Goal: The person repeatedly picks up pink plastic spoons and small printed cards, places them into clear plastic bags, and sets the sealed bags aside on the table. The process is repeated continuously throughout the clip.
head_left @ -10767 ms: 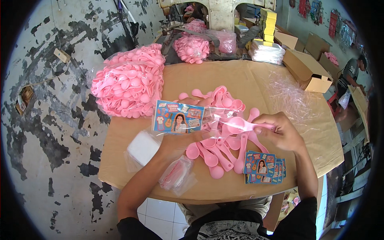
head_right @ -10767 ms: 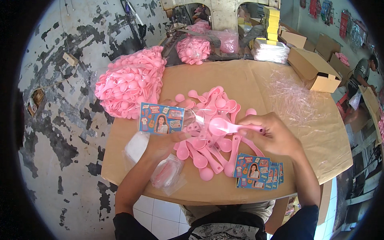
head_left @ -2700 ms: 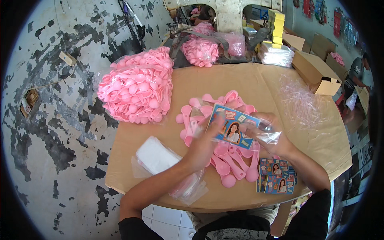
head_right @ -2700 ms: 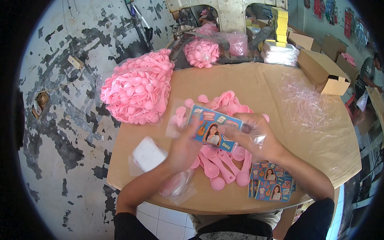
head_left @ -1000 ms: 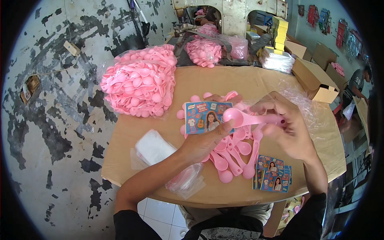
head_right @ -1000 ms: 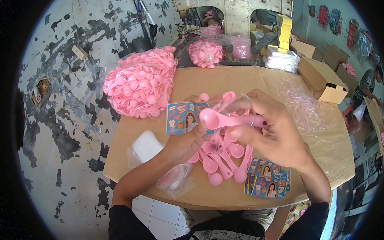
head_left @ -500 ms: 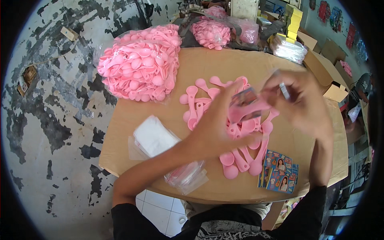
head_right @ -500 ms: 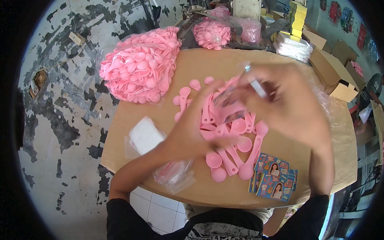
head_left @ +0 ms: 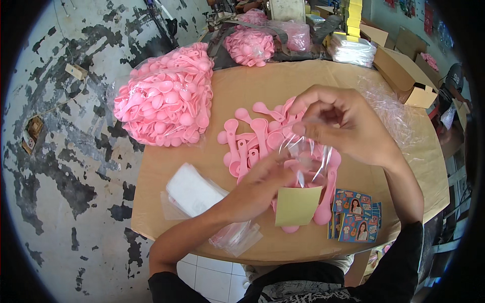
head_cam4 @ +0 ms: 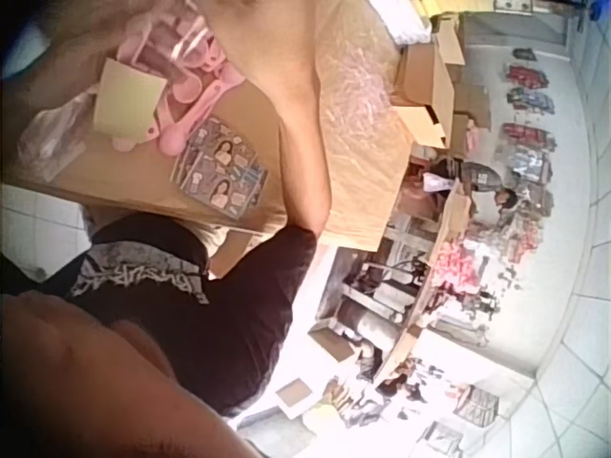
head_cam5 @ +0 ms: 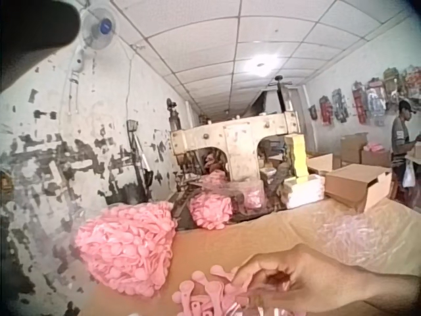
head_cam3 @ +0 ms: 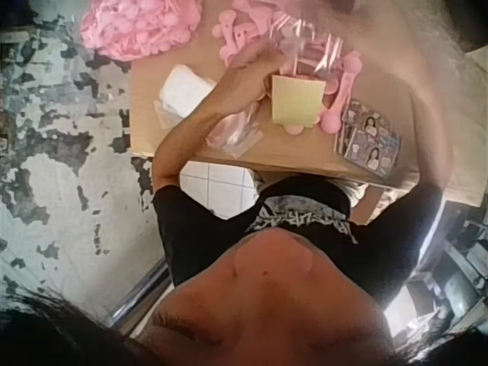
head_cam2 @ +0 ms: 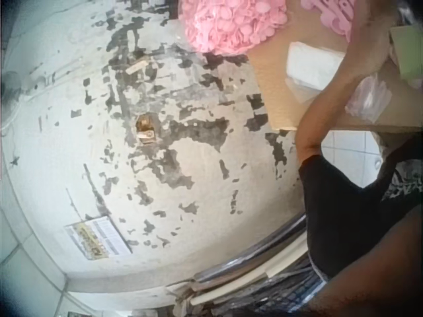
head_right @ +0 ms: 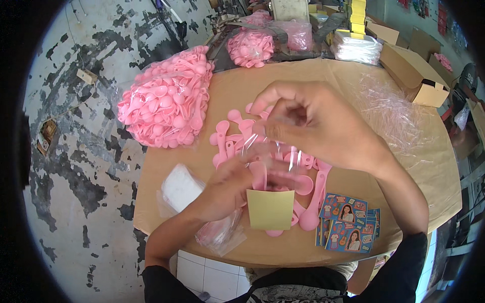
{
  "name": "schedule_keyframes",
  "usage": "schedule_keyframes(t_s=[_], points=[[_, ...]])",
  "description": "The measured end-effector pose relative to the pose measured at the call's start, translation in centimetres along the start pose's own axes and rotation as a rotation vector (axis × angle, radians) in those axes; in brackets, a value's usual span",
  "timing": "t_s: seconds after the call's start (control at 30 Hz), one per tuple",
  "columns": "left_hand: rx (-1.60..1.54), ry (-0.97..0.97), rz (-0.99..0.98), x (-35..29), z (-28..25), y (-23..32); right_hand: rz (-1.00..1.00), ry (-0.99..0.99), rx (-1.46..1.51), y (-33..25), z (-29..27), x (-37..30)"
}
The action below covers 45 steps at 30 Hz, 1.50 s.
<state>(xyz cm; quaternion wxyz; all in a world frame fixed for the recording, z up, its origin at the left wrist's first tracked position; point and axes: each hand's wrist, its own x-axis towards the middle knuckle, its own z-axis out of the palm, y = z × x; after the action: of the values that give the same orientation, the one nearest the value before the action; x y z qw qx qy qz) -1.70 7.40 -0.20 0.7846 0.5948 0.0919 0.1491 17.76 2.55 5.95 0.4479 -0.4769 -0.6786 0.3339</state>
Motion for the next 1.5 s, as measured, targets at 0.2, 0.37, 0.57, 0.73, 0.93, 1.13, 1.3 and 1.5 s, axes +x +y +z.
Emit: schedule_keyframes(t_s=[0.2,0.37,0.57,0.73,0.93,1.13,1.3,1.5], points=[[0.063,0.284,0.086,0.3,-0.5,-0.1,-0.489,0.131,-0.64,1.4,-0.1,0.5],[0.33,0.415,0.173,0.4,-0.7,-0.7,-0.605,0.106,-0.831,1.7,0.7,0.0],[0.586,0.336,0.034,0.0,-0.9,-0.3,-0.451,0.006,-0.901,2.8,0.7,-0.2],[0.747,0.312,0.016,0.2,-0.7,-0.7,-0.285,-0.115,-0.821,3.2,0.6,-0.3],[0.479,0.32,0.162,0.2,-0.4,-0.4,-0.179,0.212,-0.445,1.5,-2.5,0.5],[0.165,0.255,0.096,0.9,-2.3,-0.1,0.226,-0.219,-0.104,0.9,-13.2,-2.6],[0.189,0.222,0.141,1.5,-1.7,-0.1,0.346,0.031,-0.366,9.9,-15.5,-3.0],[0.248,0.271,0.124,0.9,-1.3,0.3,-0.088,0.006,-0.492,1.8,-7.5,-1.2]])
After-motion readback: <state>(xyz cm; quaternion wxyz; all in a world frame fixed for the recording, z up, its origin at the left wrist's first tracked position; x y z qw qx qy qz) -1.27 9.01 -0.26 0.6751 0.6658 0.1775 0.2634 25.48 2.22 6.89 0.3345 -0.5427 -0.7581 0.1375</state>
